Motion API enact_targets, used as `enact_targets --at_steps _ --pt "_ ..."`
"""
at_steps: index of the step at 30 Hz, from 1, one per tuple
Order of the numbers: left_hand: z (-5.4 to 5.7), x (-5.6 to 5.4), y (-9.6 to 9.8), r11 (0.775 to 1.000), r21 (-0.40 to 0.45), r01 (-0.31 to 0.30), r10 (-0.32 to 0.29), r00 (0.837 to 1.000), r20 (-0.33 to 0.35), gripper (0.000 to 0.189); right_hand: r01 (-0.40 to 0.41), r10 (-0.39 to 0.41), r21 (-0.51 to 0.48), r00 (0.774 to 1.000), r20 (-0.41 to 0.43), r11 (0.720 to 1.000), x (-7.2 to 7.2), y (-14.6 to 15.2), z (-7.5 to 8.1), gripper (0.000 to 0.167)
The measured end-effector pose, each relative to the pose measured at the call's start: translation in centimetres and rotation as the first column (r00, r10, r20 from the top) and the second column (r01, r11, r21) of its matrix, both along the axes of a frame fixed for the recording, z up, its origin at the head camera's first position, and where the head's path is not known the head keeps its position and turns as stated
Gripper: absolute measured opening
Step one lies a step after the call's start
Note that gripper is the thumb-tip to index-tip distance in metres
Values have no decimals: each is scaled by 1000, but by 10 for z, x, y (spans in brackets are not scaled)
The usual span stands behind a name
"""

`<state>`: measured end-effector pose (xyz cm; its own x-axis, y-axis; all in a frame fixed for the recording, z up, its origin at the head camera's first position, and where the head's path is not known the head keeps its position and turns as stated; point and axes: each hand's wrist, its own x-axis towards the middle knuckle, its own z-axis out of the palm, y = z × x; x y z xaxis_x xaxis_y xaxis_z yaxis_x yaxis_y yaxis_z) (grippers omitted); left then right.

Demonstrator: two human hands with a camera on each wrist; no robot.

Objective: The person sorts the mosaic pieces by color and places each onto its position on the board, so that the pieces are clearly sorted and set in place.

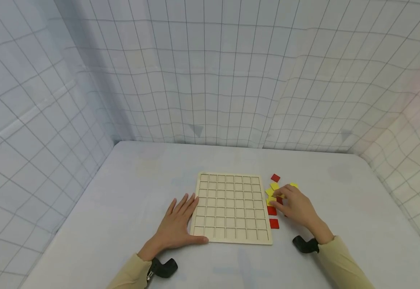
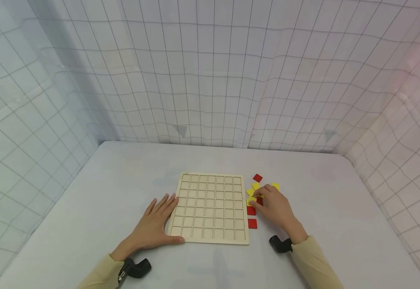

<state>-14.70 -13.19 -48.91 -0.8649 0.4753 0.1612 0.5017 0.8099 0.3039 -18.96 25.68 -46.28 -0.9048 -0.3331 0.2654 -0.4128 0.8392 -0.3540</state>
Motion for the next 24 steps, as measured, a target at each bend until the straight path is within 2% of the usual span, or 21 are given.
enact_targets --at_steps 7,14,21,24 --pt "-2 -1 -2 1000 -5 11 -11 1000 -11 114 48 -50 30 995 84 998 -3 -4 4 33" --pt "-1 -1 -2 1000 -6 15 -15 1000 -12 106 36 -40 37 993 110 999 -4 -6 6 31" --pt "0 0 -3 999 15 37 -37 999 -34 98 40 -34 -40 988 153 998 -6 -7 5 32" --pt "0 -1 -3 999 22 42 -41 998 -40 94 34 -17 -98 986 167 995 -6 -6 5 27"
